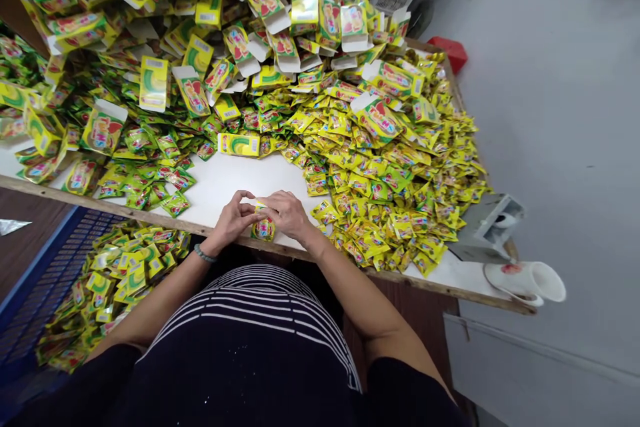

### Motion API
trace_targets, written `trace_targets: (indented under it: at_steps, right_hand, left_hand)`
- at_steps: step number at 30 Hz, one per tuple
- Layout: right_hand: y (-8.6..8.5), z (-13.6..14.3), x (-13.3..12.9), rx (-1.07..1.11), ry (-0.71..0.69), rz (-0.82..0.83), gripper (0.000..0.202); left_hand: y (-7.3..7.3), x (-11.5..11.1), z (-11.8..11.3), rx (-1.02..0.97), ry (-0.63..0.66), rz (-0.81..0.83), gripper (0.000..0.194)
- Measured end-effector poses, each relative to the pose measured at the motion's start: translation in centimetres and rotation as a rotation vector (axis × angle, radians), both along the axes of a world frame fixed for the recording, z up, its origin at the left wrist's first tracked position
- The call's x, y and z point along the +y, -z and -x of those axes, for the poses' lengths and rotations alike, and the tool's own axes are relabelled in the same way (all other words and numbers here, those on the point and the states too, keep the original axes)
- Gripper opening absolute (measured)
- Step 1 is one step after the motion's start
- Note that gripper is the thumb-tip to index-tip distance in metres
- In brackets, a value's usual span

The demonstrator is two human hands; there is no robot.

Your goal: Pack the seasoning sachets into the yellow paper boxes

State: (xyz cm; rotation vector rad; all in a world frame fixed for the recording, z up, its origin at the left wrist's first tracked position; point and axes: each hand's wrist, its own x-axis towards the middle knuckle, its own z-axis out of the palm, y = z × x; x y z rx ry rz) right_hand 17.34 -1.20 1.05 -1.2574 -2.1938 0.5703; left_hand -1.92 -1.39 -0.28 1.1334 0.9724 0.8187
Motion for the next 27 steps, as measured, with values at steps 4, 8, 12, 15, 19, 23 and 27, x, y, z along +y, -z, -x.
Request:
trace_targets:
  at_steps: [4, 8, 12, 15, 19, 23, 27]
  right_hand:
    - [0.1, 0.4, -0.4, -0.055, -0.014, -0.052, 0.033]
    - [0.0, 0.5, -0.6, 0.065, 0.025, 0.035, 0.029]
    - [-0.9, 0.7, -0.1, 0.282, 0.113, 0.228, 0.024]
    - [-2.2, 0.3, 0.9, 0.273, 0.056, 0.324, 0.023]
    - [-3.9, -0.7, 3.1, 0.102, -0.109, 0.387, 0.020]
    - [-4.8, -1.2, 5.0, -0.008, -0.228, 0.464, 0.020]
    - [-5.0, -0.8, 5.3, -0.045, -0.205, 0.428, 0.016]
  left_hand:
    - [0.0, 0.0, 0.0, -0.017, 0.020, 0.014, 0.058]
    - [0.1, 0.1, 0.1, -0.008, 0.030, -0.001, 0.057]
    - [0.1, 0.1, 0.1, -0.005, 0.044, -0.005, 0.056]
    - [0.1, 0.1, 0.1, 0.003, 0.044, -0.004, 0.057]
    - [0.0, 0.1, 0.1, 0.004, 0.039, 0.019, 0.058]
    - [0.0, 0.1, 0.1, 0.006, 0.055, 0.001, 0.055]
    - [0.1, 0.1, 0.0, 0.012, 0.049, -0.003, 0.054]
